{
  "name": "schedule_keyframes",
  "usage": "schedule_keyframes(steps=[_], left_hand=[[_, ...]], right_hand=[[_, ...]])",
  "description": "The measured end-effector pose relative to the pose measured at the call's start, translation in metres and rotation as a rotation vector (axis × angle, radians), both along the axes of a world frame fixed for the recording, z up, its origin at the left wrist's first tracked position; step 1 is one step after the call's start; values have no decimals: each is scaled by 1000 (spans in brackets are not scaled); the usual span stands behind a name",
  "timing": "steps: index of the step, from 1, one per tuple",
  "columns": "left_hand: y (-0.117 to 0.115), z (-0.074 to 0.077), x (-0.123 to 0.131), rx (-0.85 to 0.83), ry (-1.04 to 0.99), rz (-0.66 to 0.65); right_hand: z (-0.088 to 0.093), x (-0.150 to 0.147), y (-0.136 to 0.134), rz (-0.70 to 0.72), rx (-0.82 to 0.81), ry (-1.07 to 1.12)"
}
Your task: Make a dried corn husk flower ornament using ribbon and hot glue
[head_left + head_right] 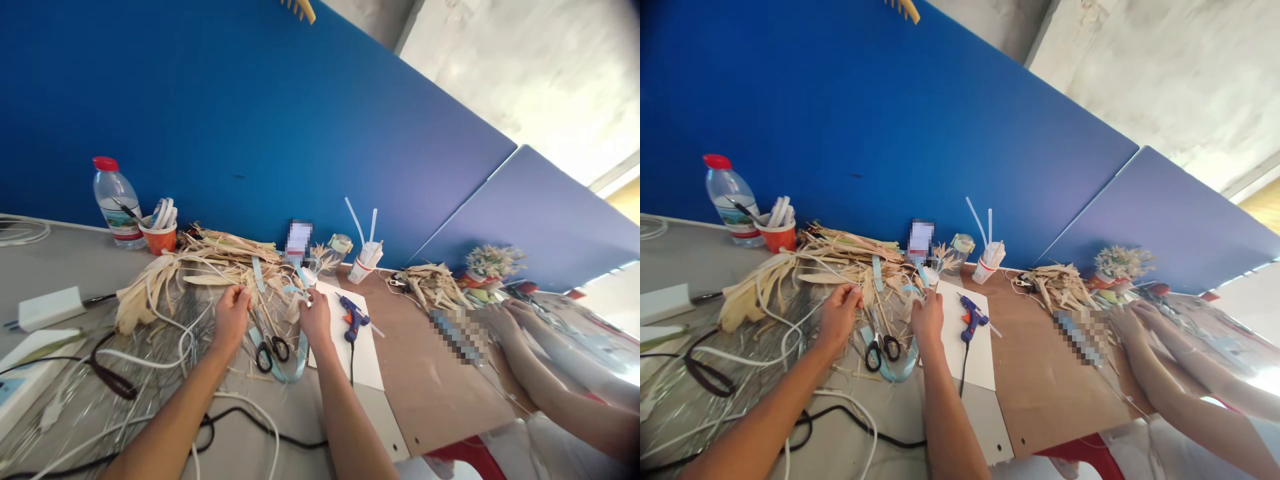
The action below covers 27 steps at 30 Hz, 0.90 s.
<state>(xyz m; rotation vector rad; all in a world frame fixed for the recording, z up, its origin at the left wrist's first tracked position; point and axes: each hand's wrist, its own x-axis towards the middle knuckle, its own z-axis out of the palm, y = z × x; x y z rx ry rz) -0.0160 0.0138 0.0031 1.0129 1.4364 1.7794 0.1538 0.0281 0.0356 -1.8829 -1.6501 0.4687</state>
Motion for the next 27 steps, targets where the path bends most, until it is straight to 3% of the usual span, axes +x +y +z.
schedule_keyframes(steps=[4, 8, 10, 13, 18, 27], left_hand=[[0, 0, 0, -29, 41, -4], [2, -4, -1, -30, 56, -7], [3, -5, -1, -13, 46, -10], [5, -7, -2, 0, 28, -10], [5, -8, -2, 6, 44, -10], [4, -7, -2, 29, 28, -15]], right_hand=[[11, -7, -17, 56, -27, -133], [15, -23, -53, 355, -160, -195], [11, -32, -68, 416, -161, -335], [5, -42, -78, 404, -169, -503], [6, -44, -76, 385, -175, -588], [10, -35, -68, 418, -212, -507]])
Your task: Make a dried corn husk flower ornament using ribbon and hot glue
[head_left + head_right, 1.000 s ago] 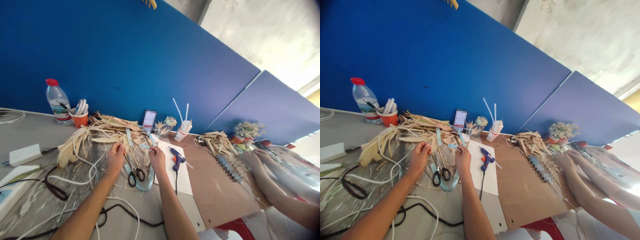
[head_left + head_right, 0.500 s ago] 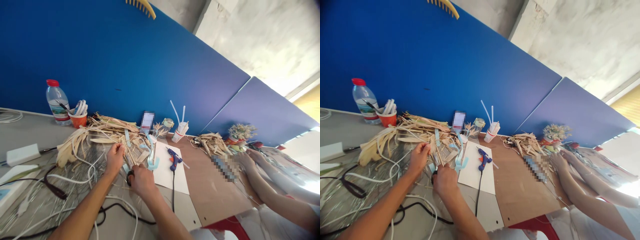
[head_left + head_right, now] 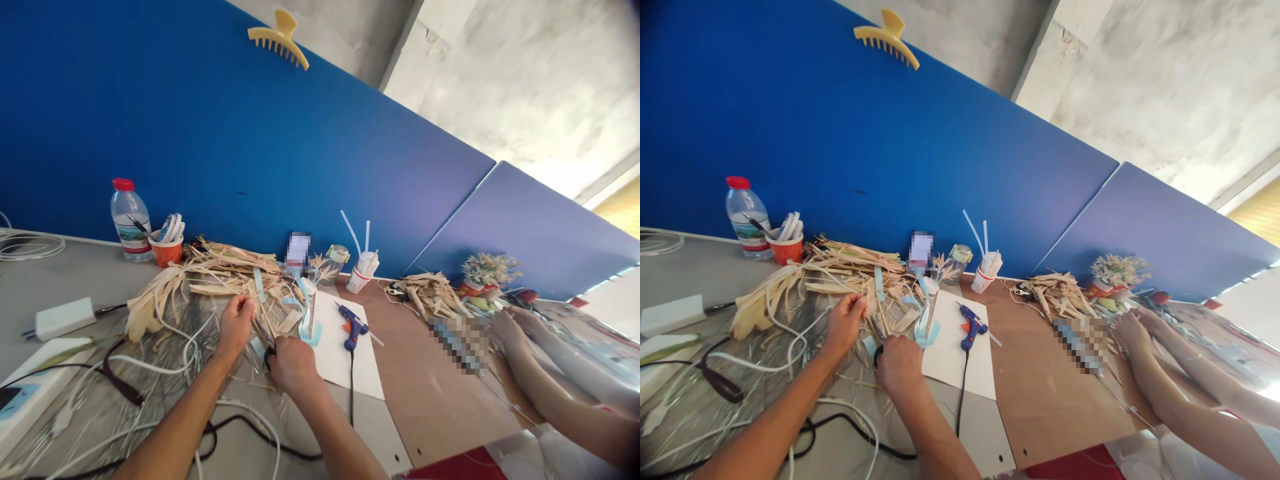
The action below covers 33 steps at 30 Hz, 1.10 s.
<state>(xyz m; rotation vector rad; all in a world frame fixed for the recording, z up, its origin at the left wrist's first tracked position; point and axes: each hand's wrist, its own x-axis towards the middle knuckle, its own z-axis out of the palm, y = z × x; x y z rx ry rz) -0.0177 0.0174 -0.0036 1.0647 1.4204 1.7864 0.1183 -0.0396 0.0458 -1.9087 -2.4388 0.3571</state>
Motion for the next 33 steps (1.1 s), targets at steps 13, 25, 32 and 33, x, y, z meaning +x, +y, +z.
schedule_keyframes(steps=[13, 25, 32, 33], left_hand=[[-1, 1, -1, -17, 29, 13], [-4, 5, 1, -47, 60, -12], [-8, 11, 4, -67, 102, -22], [-8, 11, 4, -71, 107, -29]], right_hand=[[3, 39, 18, -63, -179, 295], [2, 46, 24, -235, -433, 1189], [-6, 18, 27, -188, -407, 1292], [-7, 15, 28, -191, -416, 1293]])
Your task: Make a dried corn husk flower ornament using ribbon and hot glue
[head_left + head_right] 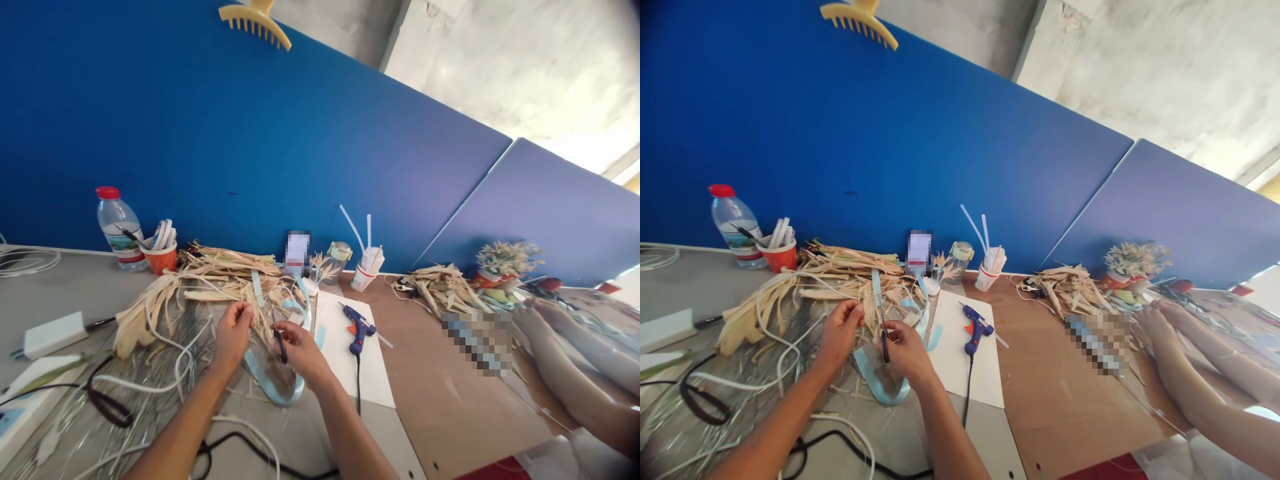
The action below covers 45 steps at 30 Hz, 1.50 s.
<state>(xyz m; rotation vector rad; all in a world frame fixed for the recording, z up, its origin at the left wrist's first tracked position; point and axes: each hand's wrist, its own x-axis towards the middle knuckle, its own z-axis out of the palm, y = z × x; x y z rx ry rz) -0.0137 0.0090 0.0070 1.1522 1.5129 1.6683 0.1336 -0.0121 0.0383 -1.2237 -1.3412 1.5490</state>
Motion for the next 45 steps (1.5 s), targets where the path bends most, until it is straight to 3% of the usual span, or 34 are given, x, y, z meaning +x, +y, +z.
schedule_keyframes(steps=[5, 12, 16, 31, 45], left_hand=[[-1, -1, 3, -21, 6, -53], [-1, -2, 5, -43, -33, -221], [-1, -3, 6, -43, -101, -270], [0, -4, 5, -75, -275, -361], [-1, -2, 5, -83, -308, -371]], right_hand=[[-7, -4, 2, 40, -5, -19], [-8, -1, 4, 31, 174, -47], [-10, 1, 4, 68, 156, 21], [-8, 2, 3, 97, 124, 32], [-12, 2, 3, 127, 164, 41]])
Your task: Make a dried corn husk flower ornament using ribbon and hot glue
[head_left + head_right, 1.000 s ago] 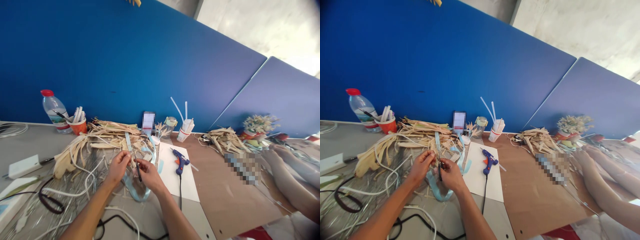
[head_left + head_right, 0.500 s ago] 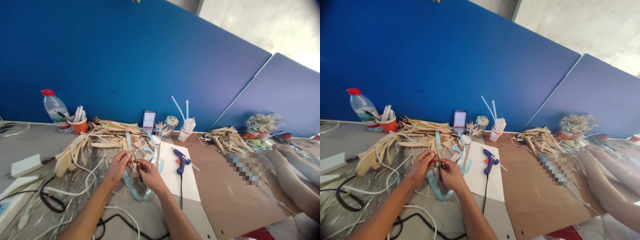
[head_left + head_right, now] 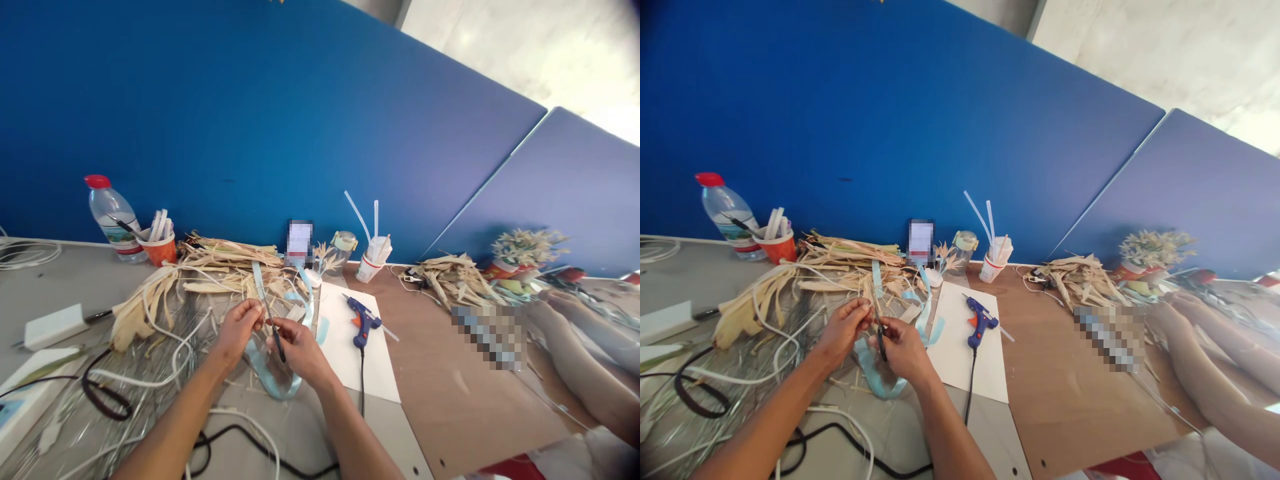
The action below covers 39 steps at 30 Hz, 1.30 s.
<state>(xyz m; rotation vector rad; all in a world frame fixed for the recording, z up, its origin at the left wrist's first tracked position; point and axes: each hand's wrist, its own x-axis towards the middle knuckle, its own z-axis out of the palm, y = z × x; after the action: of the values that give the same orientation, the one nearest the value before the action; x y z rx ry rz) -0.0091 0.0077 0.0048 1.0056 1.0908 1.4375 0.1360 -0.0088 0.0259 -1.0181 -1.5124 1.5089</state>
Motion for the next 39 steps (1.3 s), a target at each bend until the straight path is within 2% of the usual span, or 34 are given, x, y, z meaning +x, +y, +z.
schedule_keyframes(steps=[3, 8, 12, 18, 21, 26, 32, 36, 39], left_hand=[[-1, 1, 0, -10, -12, 2], [-2, 3, 0, -29, -31, -28], [-1, 2, 0, 0, -34, -13], [1, -1, -2, 19, 18, 33], [2, -1, -2, 32, 62, 44], [0, 0, 0, 26, 107, 5], [-1, -1, 0, 8, 129, 7], [-1, -1, 0, 6, 135, 6], [-3, 4, 3, -5, 157, -39]], right_hand=[[-5, 1, 3, -78, 12, -100], [-1, 10, 3, -251, 223, -615], [5, 10, 0, -210, 257, -931], [10, -1, -9, -110, 341, -1046], [12, -3, -12, -87, 366, -1041], [17, 3, -13, -139, 454, -905], [16, 9, -11, -40, 384, -954], [12, 9, -7, -249, 416, -661], [7, 8, 0, -333, 233, -282]])
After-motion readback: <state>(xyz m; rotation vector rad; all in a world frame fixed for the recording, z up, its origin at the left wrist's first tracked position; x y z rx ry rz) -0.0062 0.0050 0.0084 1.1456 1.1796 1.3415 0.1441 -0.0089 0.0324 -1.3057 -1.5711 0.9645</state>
